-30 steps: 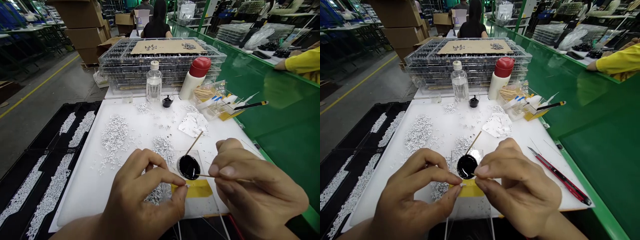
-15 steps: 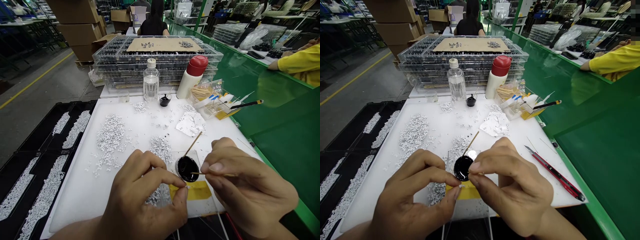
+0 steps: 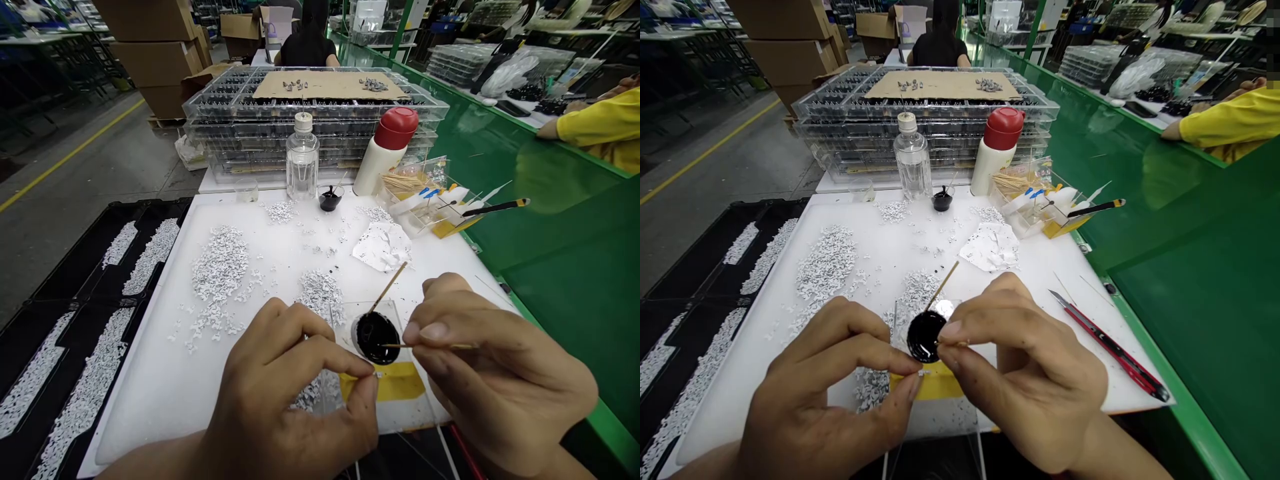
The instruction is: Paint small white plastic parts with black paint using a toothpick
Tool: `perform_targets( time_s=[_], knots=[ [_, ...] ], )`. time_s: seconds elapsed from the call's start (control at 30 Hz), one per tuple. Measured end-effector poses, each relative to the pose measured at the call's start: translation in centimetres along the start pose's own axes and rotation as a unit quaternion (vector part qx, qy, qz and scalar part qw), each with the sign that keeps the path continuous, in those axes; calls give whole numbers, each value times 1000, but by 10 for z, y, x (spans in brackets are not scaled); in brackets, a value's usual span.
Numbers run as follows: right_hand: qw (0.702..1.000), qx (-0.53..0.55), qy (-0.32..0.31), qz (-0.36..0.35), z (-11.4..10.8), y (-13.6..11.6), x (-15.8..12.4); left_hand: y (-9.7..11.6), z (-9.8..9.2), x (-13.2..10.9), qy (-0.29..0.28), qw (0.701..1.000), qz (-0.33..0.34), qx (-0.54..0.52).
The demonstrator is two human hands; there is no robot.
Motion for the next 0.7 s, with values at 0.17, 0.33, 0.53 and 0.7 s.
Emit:
perform_targets(
  time_s=[0.17,0.33,0.53,0.7],
  knots=[
    [999,40,-6,-7,-6,0,-11,3,0,-1,1,1000,-2,-10],
    [998,50,-45,12,-6,-8,-7,2,1,-3,-1,1000,-5,-16],
    [993,82,-84,-2,-4,-12,0,-1,2,0,-8,1000,7,-18],
    [994,66,-89,5,-3,-13,-1,0,1,-3,-7,1000,8,-13]
  ],
)
Point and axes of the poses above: each hand's wrist, its own x-axis towards the middle knuckle, its own z-axis out of the palm, y = z × x, the point moved 5 cm from there along x, towards the middle knuckle, and after that the axes turned 10 degrees about -z, right-handed, at the moved point
